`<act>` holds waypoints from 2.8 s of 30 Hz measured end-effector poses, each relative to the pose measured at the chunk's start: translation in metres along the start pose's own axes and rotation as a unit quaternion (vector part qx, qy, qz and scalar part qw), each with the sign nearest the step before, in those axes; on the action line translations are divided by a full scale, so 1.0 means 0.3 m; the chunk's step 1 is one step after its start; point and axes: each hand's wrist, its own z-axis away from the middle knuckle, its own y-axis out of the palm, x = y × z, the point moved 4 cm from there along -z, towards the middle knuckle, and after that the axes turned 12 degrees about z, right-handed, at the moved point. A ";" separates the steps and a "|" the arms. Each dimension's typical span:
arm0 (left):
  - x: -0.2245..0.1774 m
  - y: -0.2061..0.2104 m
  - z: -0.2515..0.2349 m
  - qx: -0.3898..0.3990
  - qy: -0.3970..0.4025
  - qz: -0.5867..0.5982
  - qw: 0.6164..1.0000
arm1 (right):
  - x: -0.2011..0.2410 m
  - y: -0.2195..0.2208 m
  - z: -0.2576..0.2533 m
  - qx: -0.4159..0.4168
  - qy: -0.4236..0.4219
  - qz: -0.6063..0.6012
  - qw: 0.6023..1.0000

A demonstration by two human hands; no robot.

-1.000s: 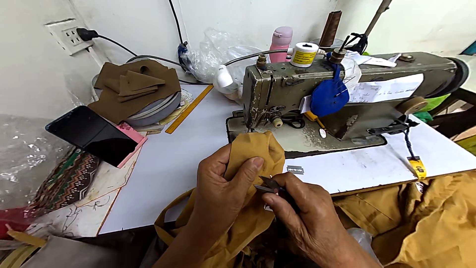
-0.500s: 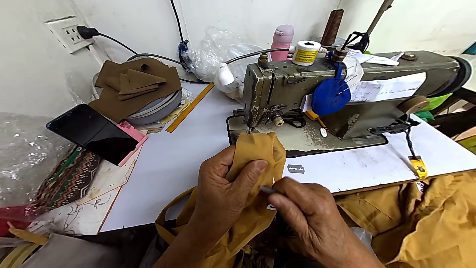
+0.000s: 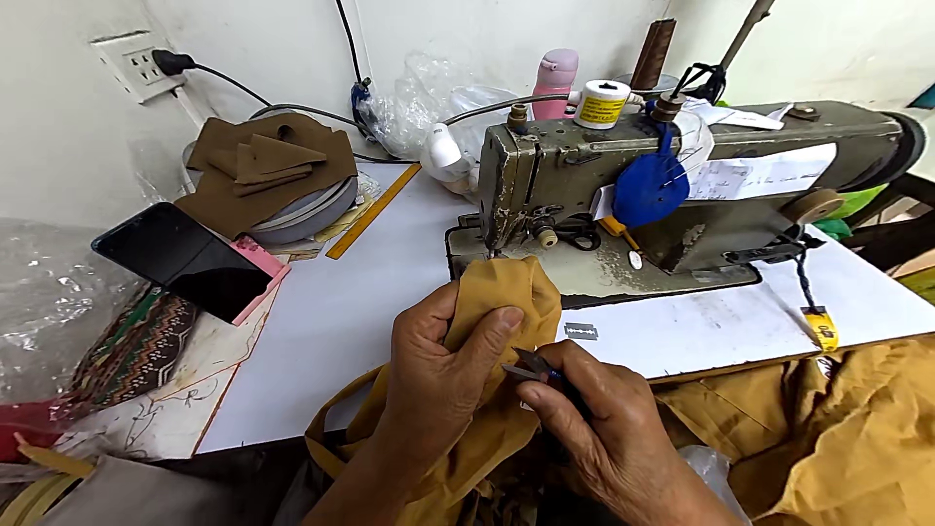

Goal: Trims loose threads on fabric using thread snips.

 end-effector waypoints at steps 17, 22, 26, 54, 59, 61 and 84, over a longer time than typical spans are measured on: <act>0.014 -0.004 -0.017 -0.001 -0.004 -0.012 1.000 | 0.138 0.005 0.066 0.161 -0.085 -0.081 0.980; 0.012 0.001 -0.016 -0.001 -0.010 -0.008 1.000 | 0.010 0.004 0.021 0.016 -0.012 -0.044 0.999; 0.014 0.005 -0.014 0.003 -0.006 -0.010 1.000 | 0.002 0.015 0.017 0.019 -0.001 -0.040 0.999; 0.013 0.000 -0.007 -0.004 -0.007 -0.045 0.999 | 0.021 0.029 0.024 0.002 -0.014 0.012 1.000; 0.011 -0.001 -0.003 -0.009 -0.008 -0.059 0.998 | 0.021 0.026 0.021 0.008 -0.028 0.043 0.999; 0.010 -0.002 -0.002 -0.009 -0.009 -0.059 0.998 | 0.018 0.023 0.022 0.010 -0.035 0.047 0.998; -0.012 -0.129 0.013 0.036 -0.109 0.031 0.993 | -0.056 0.076 -0.004 -0.047 0.138 -0.347 0.927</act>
